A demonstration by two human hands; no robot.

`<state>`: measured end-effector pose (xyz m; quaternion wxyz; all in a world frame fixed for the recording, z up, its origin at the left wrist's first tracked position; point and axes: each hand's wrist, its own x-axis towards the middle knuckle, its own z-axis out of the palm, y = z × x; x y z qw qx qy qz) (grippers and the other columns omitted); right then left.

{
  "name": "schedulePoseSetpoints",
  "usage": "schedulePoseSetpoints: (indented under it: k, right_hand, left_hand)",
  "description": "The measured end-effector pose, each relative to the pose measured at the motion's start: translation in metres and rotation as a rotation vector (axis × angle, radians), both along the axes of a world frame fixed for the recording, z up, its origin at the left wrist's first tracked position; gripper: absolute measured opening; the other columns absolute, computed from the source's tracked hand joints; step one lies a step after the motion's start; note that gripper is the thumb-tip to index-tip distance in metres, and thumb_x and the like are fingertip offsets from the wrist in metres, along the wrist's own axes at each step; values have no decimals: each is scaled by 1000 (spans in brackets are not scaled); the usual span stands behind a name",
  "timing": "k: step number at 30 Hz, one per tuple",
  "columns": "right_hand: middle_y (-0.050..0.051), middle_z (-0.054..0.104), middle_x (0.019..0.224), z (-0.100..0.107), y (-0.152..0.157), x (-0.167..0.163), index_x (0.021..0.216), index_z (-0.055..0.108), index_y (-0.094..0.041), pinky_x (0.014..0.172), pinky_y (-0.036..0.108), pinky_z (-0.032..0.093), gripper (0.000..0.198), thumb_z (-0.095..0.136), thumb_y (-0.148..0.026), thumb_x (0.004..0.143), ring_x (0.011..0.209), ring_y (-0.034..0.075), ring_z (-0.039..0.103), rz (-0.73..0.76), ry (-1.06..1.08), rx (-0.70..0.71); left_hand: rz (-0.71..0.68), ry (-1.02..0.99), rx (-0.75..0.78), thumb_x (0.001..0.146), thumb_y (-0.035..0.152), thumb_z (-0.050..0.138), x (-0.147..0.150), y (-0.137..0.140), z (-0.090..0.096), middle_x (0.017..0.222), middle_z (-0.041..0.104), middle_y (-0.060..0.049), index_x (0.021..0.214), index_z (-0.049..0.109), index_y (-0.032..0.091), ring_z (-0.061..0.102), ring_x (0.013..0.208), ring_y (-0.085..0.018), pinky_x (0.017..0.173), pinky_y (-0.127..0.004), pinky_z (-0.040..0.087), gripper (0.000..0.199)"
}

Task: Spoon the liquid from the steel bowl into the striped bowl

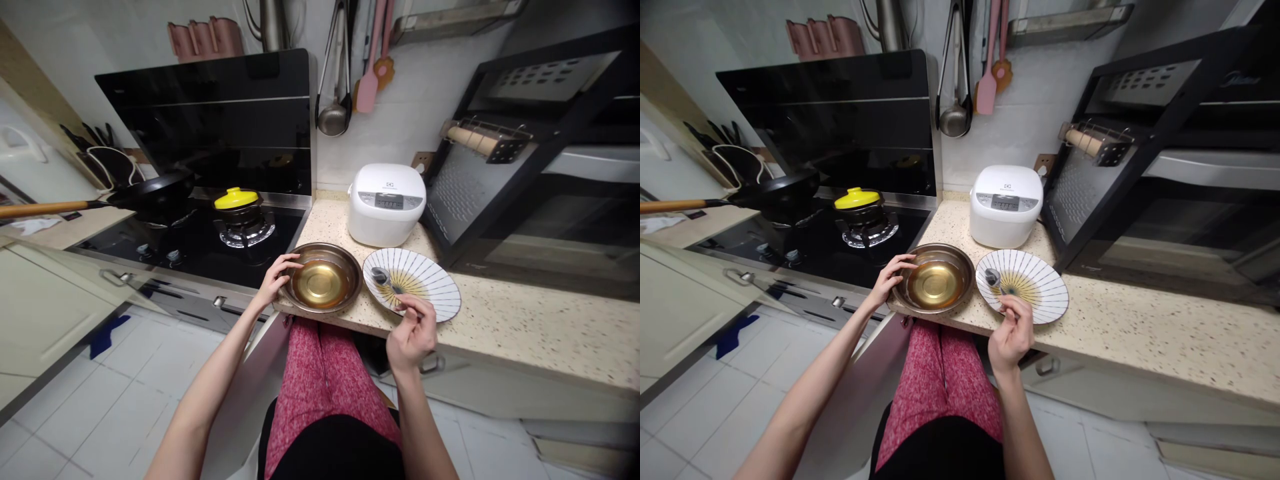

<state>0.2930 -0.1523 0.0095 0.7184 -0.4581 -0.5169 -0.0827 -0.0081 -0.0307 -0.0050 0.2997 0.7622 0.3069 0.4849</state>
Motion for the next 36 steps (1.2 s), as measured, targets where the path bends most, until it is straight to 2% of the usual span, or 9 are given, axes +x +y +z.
schedulePoseSetpoints:
  k: [9,29,36]
  right_hand:
    - [4,64,88,3,-8,-22,92,58,-21,67,36,56,20,50,-34,105,79,19,64,142,252,-18]
    - [2,66,93,-17,-1,-49,95,63,-21,71,30,53,20,47,-26,106,74,14,61,370,137,-203]
    - [3,66,92,-19,2,-54,94,64,-21,65,27,52,22,49,-31,106,72,13,59,402,192,-273]
  left_hand:
    - [-1,2,14,90,33,53,0,0,0,142,62,-13,115,77,19,54,134,-36,119,-57,37,37]
    - [4,6,5,93,40,53,-1,2,-2,143,61,-13,115,77,20,53,136,-36,119,-57,36,38]
    - [2,-4,7,91,36,55,0,2,-2,142,62,-13,114,77,19,54,134,-36,119,-57,36,36]
